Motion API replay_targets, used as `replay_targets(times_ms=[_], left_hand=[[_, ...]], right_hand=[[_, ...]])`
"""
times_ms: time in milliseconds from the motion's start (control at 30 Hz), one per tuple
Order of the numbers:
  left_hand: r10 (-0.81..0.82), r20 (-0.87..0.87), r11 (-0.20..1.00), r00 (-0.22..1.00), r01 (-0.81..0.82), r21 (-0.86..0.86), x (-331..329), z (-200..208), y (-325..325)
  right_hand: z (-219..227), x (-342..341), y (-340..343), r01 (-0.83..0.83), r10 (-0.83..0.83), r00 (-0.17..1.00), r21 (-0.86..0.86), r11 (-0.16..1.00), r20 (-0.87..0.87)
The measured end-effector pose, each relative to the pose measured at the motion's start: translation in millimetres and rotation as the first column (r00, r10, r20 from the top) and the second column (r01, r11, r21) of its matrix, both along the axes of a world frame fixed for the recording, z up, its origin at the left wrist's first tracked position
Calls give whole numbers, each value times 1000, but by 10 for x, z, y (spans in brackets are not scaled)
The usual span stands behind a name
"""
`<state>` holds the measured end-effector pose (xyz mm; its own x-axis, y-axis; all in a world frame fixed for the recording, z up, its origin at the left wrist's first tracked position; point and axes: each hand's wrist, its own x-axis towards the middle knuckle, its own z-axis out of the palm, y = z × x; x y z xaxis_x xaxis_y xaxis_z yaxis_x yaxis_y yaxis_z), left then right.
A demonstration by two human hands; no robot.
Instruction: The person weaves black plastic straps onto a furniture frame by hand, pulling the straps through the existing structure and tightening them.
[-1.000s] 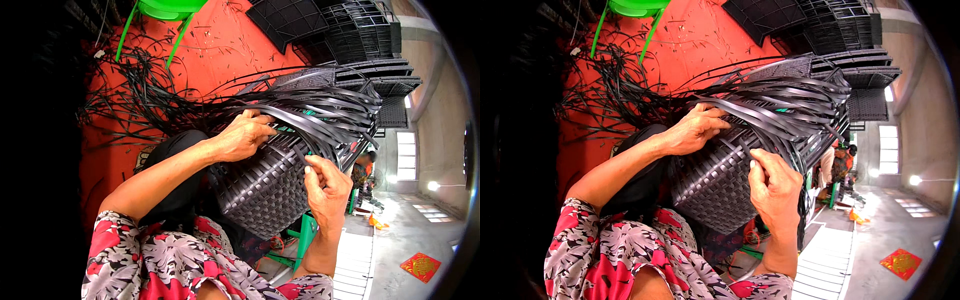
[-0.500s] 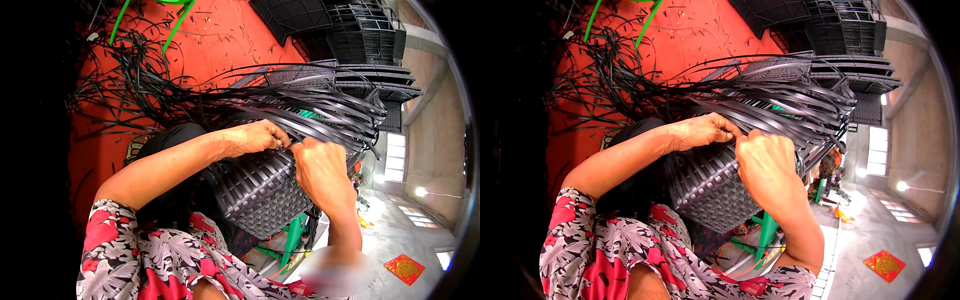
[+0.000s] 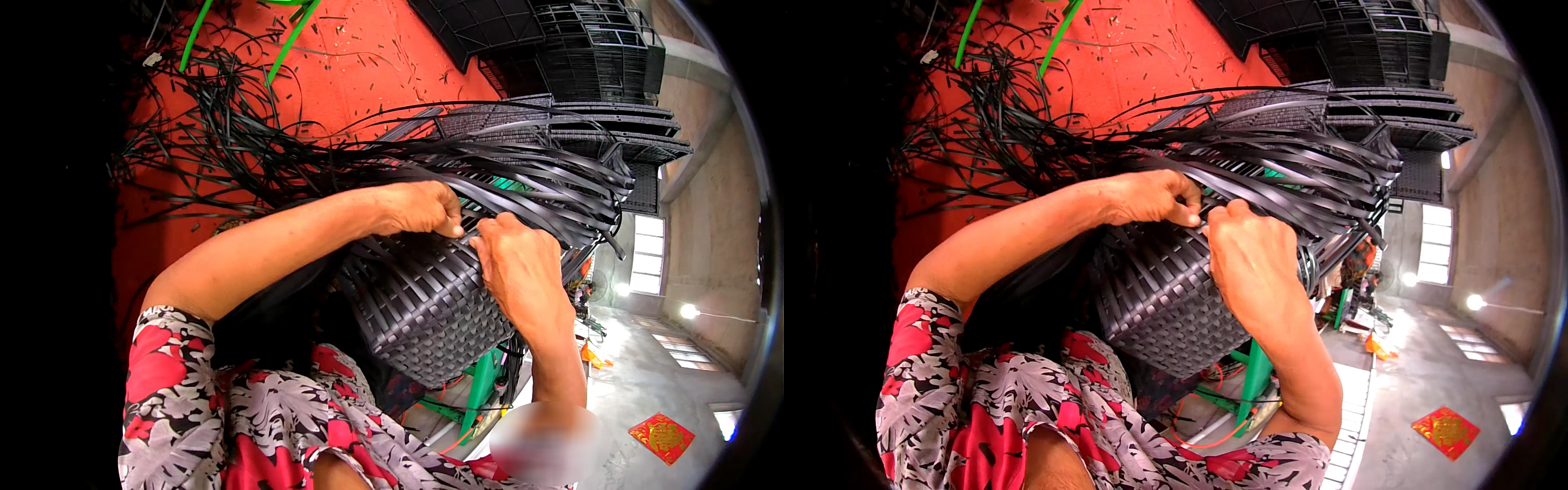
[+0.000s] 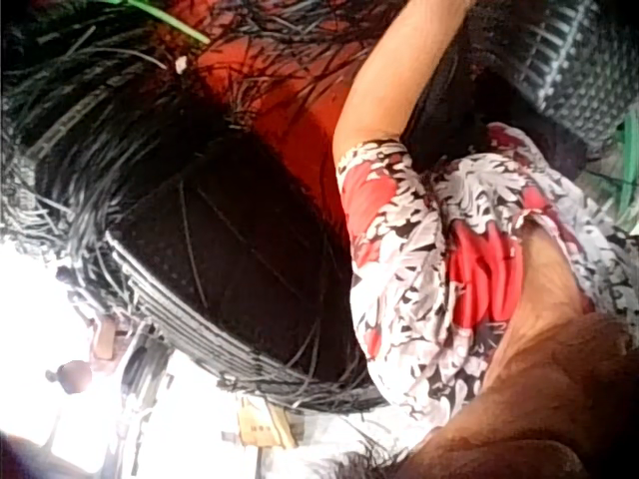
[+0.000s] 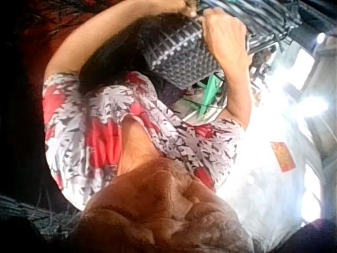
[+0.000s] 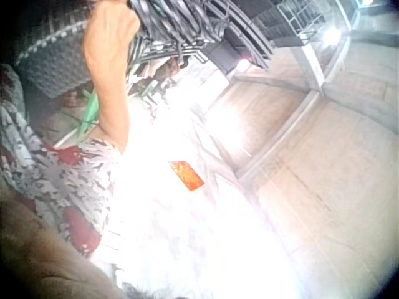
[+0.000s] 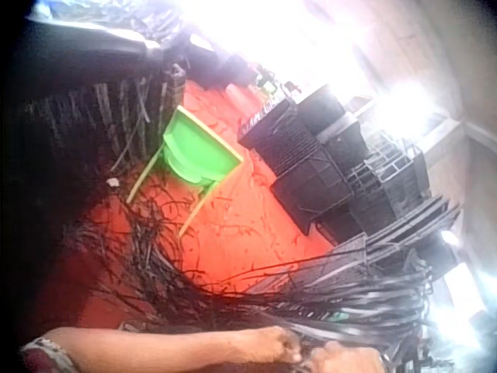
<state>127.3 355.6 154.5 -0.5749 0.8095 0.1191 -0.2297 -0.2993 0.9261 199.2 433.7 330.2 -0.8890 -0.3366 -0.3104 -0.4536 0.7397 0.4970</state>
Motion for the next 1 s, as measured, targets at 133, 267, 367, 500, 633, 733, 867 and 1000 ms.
replay_targets(times_ms=[133, 267, 367, 500, 633, 733, 867, 1000], left_hand=[[92, -336, 974, 937, -155, -163, -147, -278, -361], [201, -498, 637, 844, -498, -589, -563, -682, -1302], [177, -880, -170, 440, -867, -468, -1090, -1748, -2704], [99, -861, -617, 499, -648, -447, -1014, -1530, -4265], [72, -951, -579, 301, -763, -286, -894, -982, -3774], [490, -872, 167, -26, -978, 123, -738, -513, -2437], [315, -702, 916, 639, -399, 48, 195, 202, -738], [344, -811, 906, 472, -394, 155, 338, 171, -307]], right_hand=[[117, 138, 140, 42, -61, 995, -215, 976, -80], [266, 350, 531, 44, -91, 990, -375, 926, -109], [357, 429, 622, 62, -116, 987, -398, 915, -112], [410, 515, 646, 61, -133, 987, -563, 824, -89], [385, 623, 706, 124, -172, 985, -675, 727, -4], [369, 744, 809, 60, -118, 992, -705, 707, -34], [369, 887, 1000, 157, -191, 981, -762, 628, 44], [573, 1092, 1095, 202, -225, 971, -783, 589, 81]])
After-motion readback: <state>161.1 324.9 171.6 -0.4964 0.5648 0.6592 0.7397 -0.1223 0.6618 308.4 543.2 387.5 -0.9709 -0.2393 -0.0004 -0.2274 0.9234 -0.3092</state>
